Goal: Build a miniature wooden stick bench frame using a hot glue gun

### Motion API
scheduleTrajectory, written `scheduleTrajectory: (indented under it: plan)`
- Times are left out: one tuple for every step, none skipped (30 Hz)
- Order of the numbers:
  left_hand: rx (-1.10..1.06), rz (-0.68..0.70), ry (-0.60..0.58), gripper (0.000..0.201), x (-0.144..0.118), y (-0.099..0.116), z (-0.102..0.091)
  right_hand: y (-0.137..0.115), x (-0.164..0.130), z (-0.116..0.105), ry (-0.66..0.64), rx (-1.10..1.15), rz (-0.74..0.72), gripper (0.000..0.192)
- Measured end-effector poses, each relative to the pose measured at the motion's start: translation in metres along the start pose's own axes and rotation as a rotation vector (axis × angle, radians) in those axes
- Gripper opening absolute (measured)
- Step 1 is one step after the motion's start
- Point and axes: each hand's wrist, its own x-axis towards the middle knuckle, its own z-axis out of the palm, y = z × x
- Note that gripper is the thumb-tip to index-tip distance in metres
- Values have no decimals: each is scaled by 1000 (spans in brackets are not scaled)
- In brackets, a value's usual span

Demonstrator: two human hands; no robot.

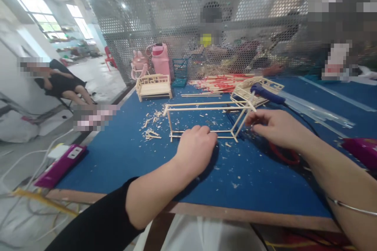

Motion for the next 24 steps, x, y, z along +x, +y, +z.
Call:
scheduleTrajectory:
  plan:
    - [-18,40,19,20,-1,2,1,1,1,-1,50,14,16,10]
    - [-39,81,34,20,-3,4,2,1,2,-3,106,28,36,7]
    - [-61,117,43,21,-4,5,3,0,2,-7,167,36,62,9]
    - [-81,142,47,21,-4,6,3,-1,2,-12,236,31,95,17]
    - [-98,153,44,21,-4,6,3,-2,2,-19,305,10,129,24]
    - [-108,146,34,20,-4,5,3,-3,1,-26,360,-30,159,27]
    - [-114,129,19,19,-3,3,2,-4,-1,-33,388,-85,177,25]
    - [-113,107,1,19,-2,2,1,-3,-3,-40,382,-150,177,21]
    - [-108,83,-17,19,0,-1,0,-2,-7,-45,341,-226,167,17]
    - [-98,56,-34,20,1,-3,-2,1,-11,-48,267,-310,159,16]
    - [-84,26,-46,20,2,-5,-3,4,-16,-49,173,-399,165,13]
    - [-69,-4,-54,20,3,-7,-5,8,-21,-49,79,-485,184,9]
    - [-55,-32,-58,21,4,-9,-6,12,-26,-47,-4,-561,213,12]
    - [-43,-57,-63,21,5,-10,-8,16,-32,-44,-68,-618,253,18]
    - [-36,-77,-68,21,6,-11,-8,20,-36,-41,-112,-653,290,24]
    - [-32,-92,-77,22,6,-12,-9,23,-40,-38,-135,-666,316,28]
    - [-31,-102,-87,22,7,-13,-9,25,-43,-36,-143,-666,334,30]
    - [-33,-109,-98,23,8,-14,-8,27,-45,-33,-142,-661,348,32]
    - [-37,-112,-106,23,8,-14,-8,29,-46,-32,-134,-653,360,33]
    - [-40,-111,-110,23,9,-14,-7,30,-46,-30,-119,-641,366,34]
    - [-43,-110,-110,23,9,-14,-6,31,-45,-30,-99,-626,373,35]
    - [-45,-108,-107,23,10,-14,-5,32,-44,-29,-74,-605,383,35]
    - [-46,-106,-101,23,10,-14,-4,33,-43,-29,-51,-576,396,35]
    - [-45,-105,-96,24,10,-14,-4,33,-43,-30,-32,-534,416,34]
